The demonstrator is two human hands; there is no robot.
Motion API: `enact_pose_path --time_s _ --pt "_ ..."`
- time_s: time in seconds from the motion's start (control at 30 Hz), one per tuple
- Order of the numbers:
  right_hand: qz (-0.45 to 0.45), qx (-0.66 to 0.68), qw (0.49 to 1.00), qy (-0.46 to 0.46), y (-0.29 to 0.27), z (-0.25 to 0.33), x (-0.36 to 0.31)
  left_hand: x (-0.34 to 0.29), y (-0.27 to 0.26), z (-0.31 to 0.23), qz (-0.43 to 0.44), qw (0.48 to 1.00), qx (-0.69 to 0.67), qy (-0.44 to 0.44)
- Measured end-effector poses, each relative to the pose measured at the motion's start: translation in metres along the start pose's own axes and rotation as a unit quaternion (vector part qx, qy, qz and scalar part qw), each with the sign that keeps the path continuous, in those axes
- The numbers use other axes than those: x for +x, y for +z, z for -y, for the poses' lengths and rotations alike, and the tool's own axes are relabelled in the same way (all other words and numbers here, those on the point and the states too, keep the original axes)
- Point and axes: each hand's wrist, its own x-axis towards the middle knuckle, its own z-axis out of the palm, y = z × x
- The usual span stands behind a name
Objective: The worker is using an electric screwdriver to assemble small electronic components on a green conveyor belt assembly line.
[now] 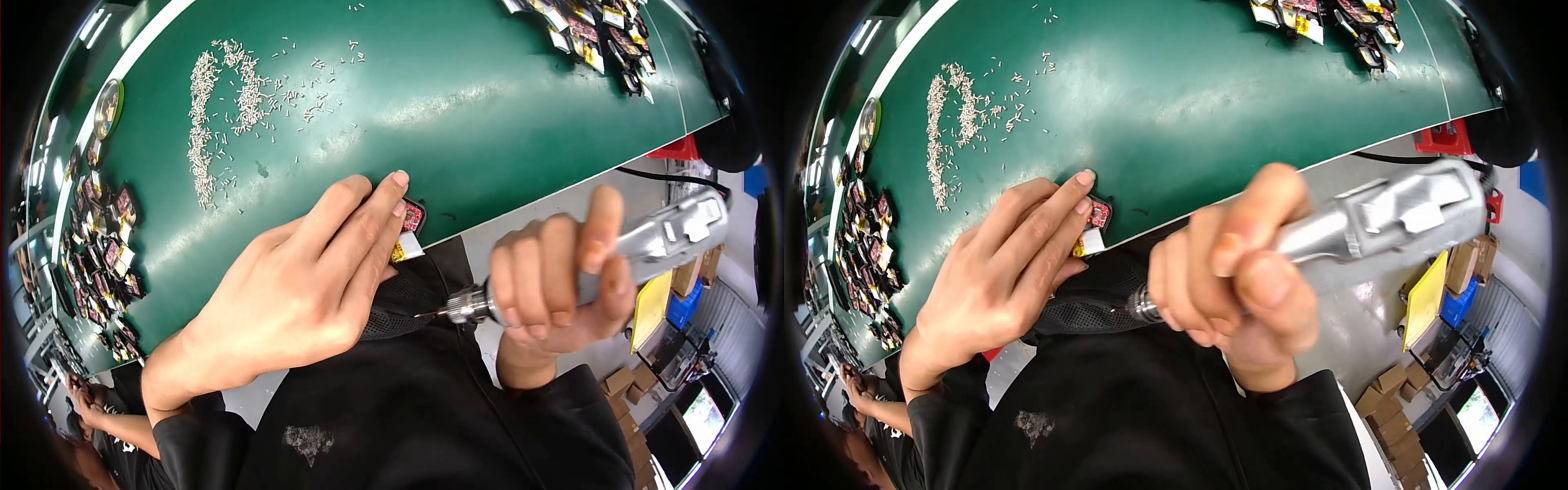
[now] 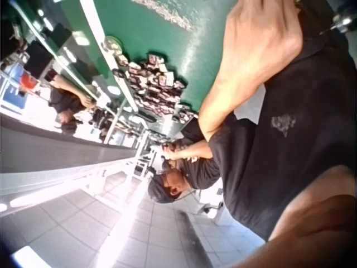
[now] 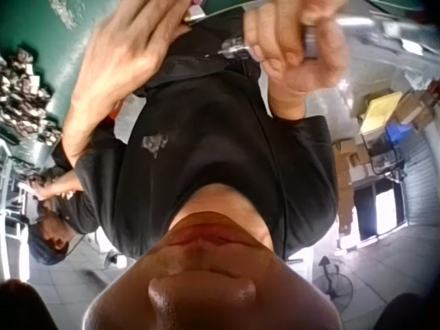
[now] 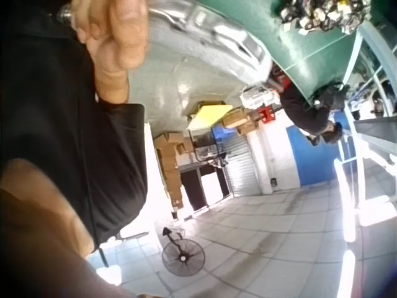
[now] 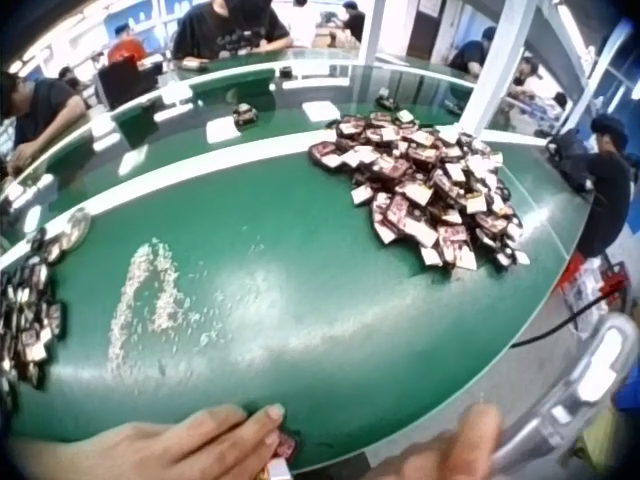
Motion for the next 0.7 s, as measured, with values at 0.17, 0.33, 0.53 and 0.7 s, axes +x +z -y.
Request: enact_pose_path --time_s 0.17,0.33,0.53,0.7 --pt "0.026 -0.061 0.996 -0.066 0.003 0.024 0.027 -0.007 0.009 0.004 -0.016 0.99 0.117 0.079" --pt "0.049 -0.172 0.983 -0.05 0.011 0.027 0.04 -0.008 0.013 0.0 -0.015 0.989 0.133 0.068" --pt "0.095 -0.213 0.972 -0.014 -0.003 0.02 0.054 -0.008 0.013 0.002 -0.019 0.989 0.126 0.07" --pt "0.129 -0.209 0.969 0.005 -0.008 0.016 0.055 -0.008 0.011 0.0 -0.006 0.991 0.115 0.069"
